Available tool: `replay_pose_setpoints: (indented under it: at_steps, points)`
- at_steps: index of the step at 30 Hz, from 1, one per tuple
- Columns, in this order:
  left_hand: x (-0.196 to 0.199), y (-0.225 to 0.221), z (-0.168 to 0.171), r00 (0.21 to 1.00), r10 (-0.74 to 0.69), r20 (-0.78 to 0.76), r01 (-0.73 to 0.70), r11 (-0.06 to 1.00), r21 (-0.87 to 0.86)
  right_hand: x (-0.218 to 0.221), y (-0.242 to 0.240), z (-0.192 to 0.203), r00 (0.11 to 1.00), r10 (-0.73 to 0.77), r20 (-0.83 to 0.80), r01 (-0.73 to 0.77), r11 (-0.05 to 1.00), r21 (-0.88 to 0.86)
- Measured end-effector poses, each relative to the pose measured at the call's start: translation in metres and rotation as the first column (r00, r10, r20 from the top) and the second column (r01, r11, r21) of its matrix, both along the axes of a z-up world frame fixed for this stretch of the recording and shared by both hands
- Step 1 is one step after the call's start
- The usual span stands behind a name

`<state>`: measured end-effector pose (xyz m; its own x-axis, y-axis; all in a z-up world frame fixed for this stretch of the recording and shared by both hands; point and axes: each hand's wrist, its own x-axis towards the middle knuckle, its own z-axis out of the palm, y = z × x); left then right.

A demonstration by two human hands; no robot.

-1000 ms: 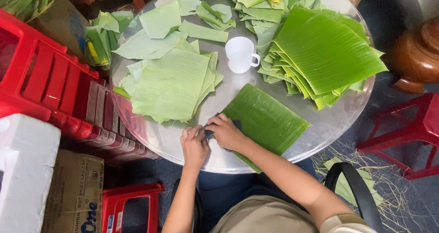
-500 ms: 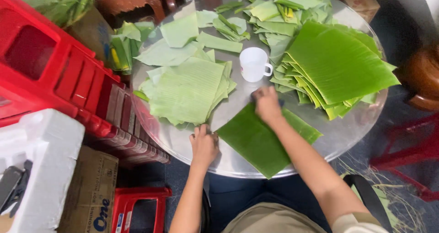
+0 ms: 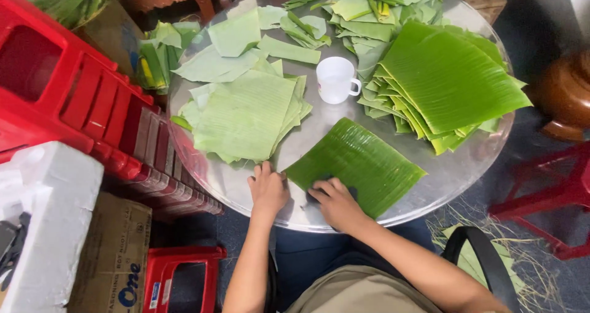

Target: Cleaning banana leaves by wiping them with a cloth on a metal table

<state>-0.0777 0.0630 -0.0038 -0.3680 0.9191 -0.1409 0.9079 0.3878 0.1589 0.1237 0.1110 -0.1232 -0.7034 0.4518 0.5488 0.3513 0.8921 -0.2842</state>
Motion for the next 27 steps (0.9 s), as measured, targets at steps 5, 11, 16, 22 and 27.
replay_pose_setpoints:
  at_steps: [5,11,16,22,27]
  points:
    - [0.007,-0.011,0.017,0.999,0.004,0.042,-0.002,0.999,-0.037,0.088,-0.030,0.004,0.995,-0.045,0.093,0.048,0.998,-0.032]
    - [0.019,-0.015,0.018,0.999,0.042,0.017,-0.043,0.998,0.035,0.173,0.039,0.025,0.925,-0.359,0.125,0.360,0.933,0.015]
    - [0.018,-0.009,0.006,0.999,0.043,0.002,-0.043,0.996,0.084,0.169,0.076,0.030,0.774,-0.617,0.142,0.604,0.787,0.127]
    - [0.021,0.005,0.004,0.997,0.044,-0.060,-0.043,0.999,0.006,0.015,0.011,0.093,0.972,-0.199,-0.125,0.046,0.680,-0.732]
    - [0.016,0.011,0.011,0.995,0.017,-0.097,-0.019,1.000,-0.013,-0.004,0.055,0.047,0.995,0.092,0.040,-0.091,0.996,-0.022]
